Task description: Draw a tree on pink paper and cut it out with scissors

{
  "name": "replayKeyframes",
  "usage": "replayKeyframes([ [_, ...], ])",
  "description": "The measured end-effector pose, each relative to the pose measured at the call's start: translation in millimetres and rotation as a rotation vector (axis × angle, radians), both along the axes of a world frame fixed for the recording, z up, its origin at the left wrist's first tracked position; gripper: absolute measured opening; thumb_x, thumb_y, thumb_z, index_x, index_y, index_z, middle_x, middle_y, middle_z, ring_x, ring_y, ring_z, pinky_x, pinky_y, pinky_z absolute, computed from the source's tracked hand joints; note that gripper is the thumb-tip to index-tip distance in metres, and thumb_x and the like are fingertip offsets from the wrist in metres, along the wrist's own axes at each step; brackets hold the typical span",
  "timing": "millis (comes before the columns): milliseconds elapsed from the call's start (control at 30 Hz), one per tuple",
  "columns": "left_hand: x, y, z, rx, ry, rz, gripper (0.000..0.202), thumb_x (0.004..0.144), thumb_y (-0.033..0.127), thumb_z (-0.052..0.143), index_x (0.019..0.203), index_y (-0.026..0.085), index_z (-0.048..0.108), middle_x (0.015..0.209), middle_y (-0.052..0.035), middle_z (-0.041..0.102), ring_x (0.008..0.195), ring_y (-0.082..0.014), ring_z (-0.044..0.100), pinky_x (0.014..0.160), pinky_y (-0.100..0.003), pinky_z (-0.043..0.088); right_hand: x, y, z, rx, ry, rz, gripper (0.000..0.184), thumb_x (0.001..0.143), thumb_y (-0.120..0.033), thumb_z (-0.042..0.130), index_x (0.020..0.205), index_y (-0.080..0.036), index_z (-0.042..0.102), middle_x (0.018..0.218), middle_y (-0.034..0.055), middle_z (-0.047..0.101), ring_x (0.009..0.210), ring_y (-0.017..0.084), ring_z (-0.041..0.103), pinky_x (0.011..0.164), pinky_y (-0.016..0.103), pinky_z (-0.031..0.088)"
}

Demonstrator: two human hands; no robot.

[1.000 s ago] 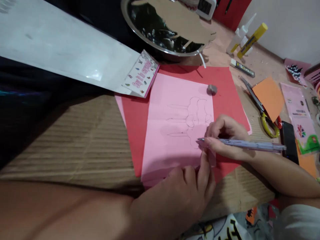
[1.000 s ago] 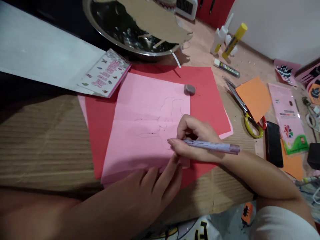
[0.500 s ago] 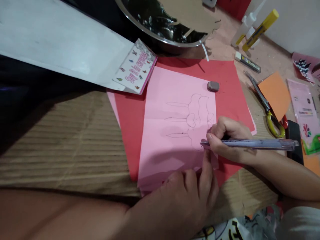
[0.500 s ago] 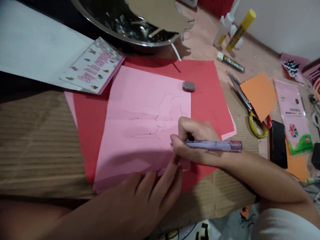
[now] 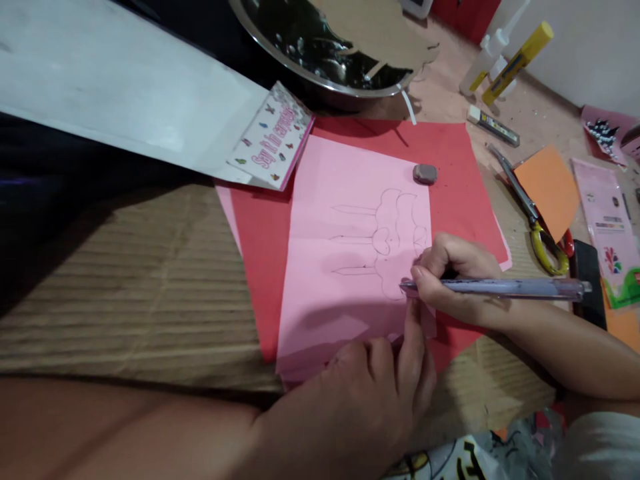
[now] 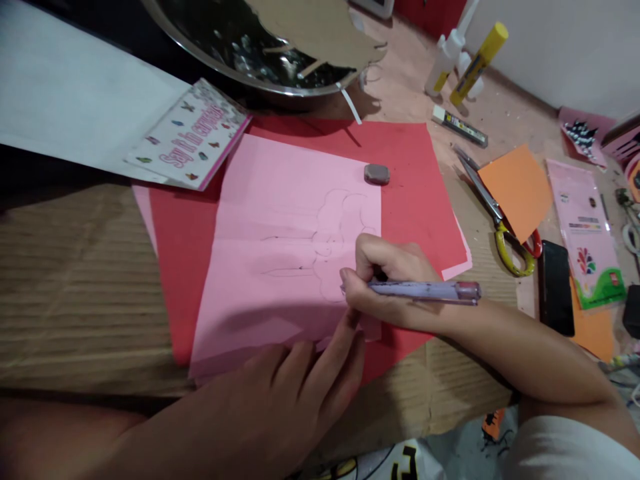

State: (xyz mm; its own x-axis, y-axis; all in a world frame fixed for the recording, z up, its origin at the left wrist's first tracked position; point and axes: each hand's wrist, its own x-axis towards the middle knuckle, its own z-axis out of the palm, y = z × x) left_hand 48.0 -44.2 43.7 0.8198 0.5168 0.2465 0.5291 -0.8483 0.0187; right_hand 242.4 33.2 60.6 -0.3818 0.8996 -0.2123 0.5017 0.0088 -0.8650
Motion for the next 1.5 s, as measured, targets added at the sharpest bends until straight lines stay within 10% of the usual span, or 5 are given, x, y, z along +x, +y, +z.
replayKeyframes([
  [1500,0.3,-2.3,-2.9,-0.025,0.084,-0.066,0.047,0.097,0.034,0.064,0.137,0.010,0.067,0.119,-0.0260,0.081,0.053,-0.0170,0.060,0.045,-0.028,0.042,-0.1,2.9,-0.7,0.031,-0.009,0.010,0.034,0.091,-0.031,0.067,0.070,-0.027,0.040,0.059,-0.0060,0.050,0.053,0.012,0.045,0.052,0.028,0.035],
])
